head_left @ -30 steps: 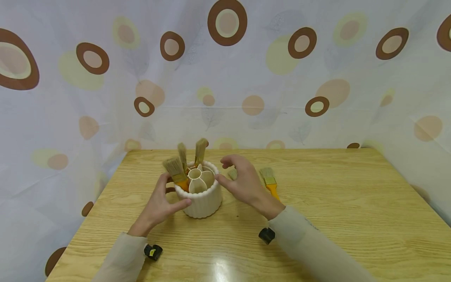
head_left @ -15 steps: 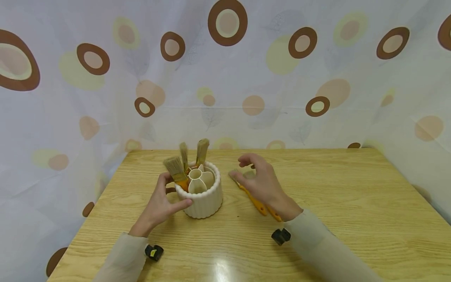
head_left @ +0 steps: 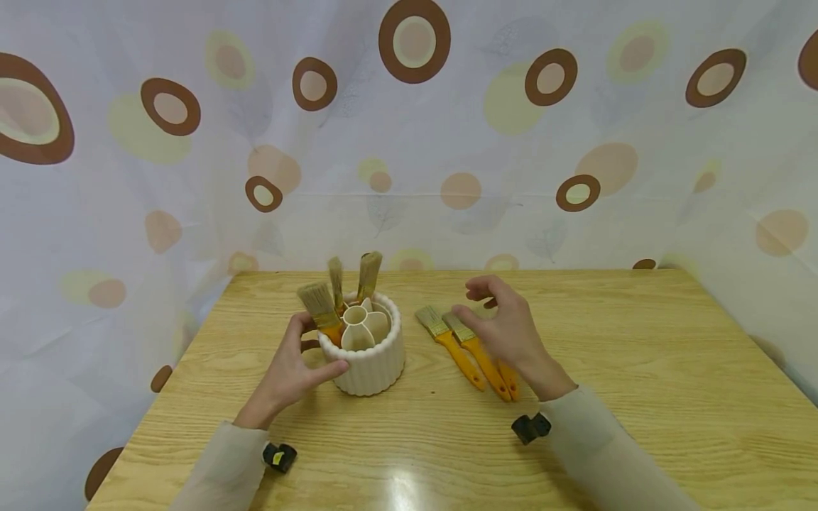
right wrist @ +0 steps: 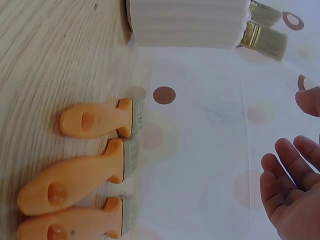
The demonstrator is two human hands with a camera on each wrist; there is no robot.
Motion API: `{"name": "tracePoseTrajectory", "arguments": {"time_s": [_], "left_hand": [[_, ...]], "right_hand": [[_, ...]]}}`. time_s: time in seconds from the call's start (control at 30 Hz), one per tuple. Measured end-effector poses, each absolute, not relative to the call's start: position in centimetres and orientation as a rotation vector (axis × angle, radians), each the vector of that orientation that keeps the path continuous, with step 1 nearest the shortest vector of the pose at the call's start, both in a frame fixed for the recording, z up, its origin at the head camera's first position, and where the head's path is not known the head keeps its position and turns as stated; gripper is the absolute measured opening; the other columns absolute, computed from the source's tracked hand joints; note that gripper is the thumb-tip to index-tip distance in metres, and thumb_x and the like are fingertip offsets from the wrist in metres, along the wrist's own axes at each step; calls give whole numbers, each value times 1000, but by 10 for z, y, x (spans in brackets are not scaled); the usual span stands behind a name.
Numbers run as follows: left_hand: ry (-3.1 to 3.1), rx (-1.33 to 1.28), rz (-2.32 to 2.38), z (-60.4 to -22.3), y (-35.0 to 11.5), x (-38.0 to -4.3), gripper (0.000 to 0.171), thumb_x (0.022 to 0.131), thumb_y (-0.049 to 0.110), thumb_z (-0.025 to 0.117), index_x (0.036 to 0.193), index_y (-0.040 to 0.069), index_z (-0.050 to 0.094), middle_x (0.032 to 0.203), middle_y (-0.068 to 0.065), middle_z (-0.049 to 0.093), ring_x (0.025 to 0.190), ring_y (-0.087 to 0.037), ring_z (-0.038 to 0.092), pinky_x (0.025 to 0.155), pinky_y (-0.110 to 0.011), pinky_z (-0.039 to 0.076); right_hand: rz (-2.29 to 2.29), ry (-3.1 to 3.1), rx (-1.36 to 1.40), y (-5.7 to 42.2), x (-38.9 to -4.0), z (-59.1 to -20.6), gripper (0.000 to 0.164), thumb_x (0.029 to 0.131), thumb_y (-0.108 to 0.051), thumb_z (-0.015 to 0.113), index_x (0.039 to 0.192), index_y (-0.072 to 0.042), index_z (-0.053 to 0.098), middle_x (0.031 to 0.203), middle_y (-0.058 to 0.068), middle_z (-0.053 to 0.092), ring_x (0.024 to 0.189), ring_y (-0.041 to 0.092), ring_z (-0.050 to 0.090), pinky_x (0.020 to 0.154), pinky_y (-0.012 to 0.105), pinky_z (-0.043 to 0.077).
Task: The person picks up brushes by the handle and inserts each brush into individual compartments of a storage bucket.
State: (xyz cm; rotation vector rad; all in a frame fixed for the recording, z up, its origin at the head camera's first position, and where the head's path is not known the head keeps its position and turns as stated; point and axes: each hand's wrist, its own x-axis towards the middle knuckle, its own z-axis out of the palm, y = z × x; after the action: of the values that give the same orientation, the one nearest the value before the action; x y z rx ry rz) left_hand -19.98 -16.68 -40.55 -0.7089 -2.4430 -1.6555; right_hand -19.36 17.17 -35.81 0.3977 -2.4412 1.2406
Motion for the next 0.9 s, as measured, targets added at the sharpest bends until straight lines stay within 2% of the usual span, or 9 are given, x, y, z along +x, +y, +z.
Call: {"name": "tracePoseTrajectory", "arguments": {"time_s": [0.23,0.63,0.9], "left_hand": [[-2436,-710,-1650,-406,-167,-200,80,74,15,83,135,5,32,133,-10,41,121,-28,41,95,-51,40],[-2428,-716,-1653,-406,-167,-199,83,72,13,84,137,4,32,134,-10,41,121,-24,41,95,-51,41],[-2443,-718,-1672,-406,-167,-199,83,74,14,83,137,6,31,135,-10,40,121,-26,41,95,-52,40]], "right_hand": [[1289,-2461,336,184,-196,-362,42,88,-30,70,121,-7,56,106,8,60,96,23,55,83,41,46],[1318,-2494,240,200,-198,-365,46,88,-36,69,122,-9,53,106,5,58,94,19,55,80,30,48],[1325,-2549,183,212,-202,-370,49,90,-37,67,124,-6,52,108,11,57,96,24,55,85,40,48]]}}
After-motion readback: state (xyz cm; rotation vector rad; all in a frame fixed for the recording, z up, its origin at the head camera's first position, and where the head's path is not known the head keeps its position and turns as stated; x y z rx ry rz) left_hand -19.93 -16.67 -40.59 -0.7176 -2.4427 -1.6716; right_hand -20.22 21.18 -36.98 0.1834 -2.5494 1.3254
